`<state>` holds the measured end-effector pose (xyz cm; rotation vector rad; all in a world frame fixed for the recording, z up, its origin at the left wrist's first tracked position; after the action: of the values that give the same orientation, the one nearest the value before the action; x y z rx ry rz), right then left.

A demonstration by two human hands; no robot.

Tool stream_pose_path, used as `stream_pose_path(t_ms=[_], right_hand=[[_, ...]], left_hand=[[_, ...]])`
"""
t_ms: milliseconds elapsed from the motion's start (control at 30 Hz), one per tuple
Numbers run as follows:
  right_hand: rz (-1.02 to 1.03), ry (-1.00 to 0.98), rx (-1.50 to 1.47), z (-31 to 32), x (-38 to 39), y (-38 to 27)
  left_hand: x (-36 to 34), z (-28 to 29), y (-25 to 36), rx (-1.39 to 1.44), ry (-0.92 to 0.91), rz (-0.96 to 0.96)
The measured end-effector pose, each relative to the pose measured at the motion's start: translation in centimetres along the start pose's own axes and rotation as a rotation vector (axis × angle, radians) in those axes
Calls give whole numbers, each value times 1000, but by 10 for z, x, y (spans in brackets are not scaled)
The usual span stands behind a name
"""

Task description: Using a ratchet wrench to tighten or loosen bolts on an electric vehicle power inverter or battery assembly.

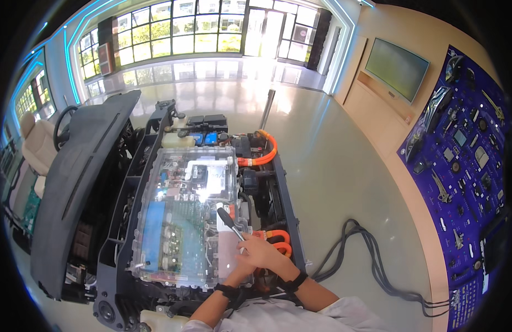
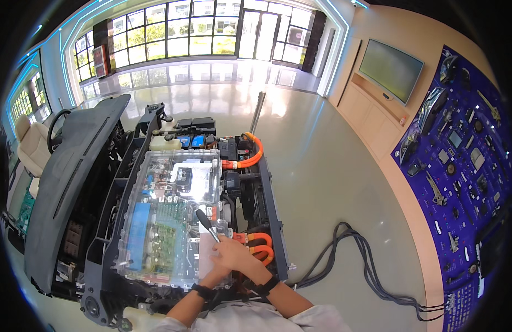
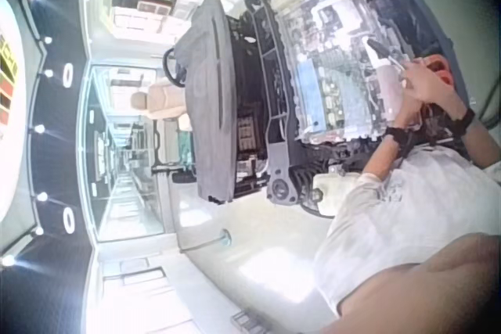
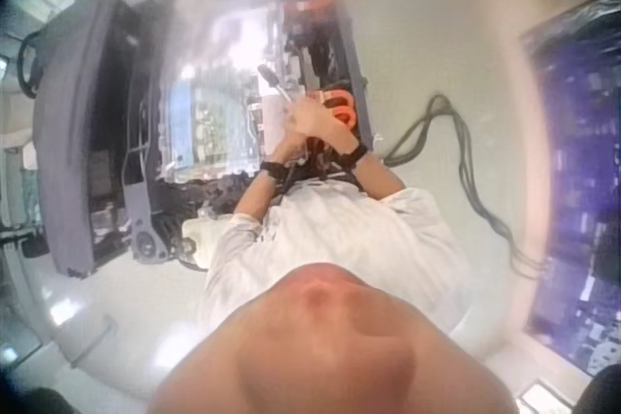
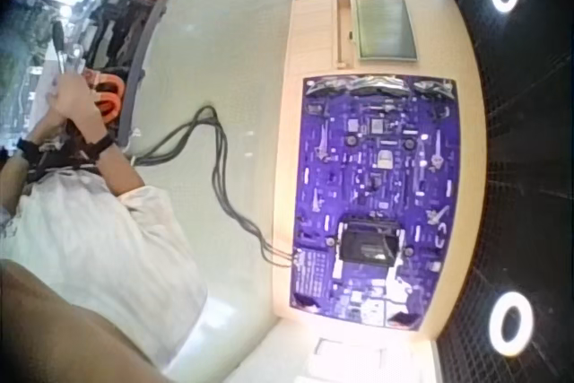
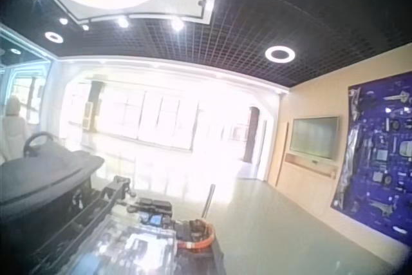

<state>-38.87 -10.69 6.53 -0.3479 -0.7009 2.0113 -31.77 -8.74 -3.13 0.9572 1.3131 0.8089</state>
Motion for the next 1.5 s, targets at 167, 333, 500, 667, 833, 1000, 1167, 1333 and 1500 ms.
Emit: stream_pose_path(t_ms=[167, 333, 500, 667, 833, 1000, 1167, 1333, 1500], right_hand=[[10, -43, -142, 4, 3, -5], [7, -80, -165, 6, 5, -15], [-30, -78, -154, 5, 6, 0], [3, -75, -98, 0, 8, 4], [-29, -70, -38, 6, 12, 1], [-220, 30, -92, 25, 19, 21], [-453, 68, 50, 54, 31, 36], [-580, 57, -100, 58, 35, 39], [-453, 84, -31, 36, 11, 22]], left_hand=[[-4, -1, 11, 83, -58, 86], [0, 3, 11, 93, -84, 95], [-6, 2, 13, 102, -144, 128], [-7, 1, 16, 142, -155, 156], [-7, -1, 14, 134, -193, 150], [-10, -3, 12, 36, -294, 152], [-17, -9, 28, 168, -192, 256], [-14, -8, 15, 162, -196, 300], [-10, -4, -4, 193, -208, 287]])
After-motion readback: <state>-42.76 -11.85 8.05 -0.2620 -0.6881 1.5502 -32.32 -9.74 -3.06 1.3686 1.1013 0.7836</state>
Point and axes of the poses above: each hand's wrist, its own x-axis away from the middle knuckle, its own z-axis out of the back of the hand, y = z × x, the point moved 2 cm from there along -x, towards the middle knuckle, and after that the axes turned 7 degrees about -z, right-handed, at the moved point
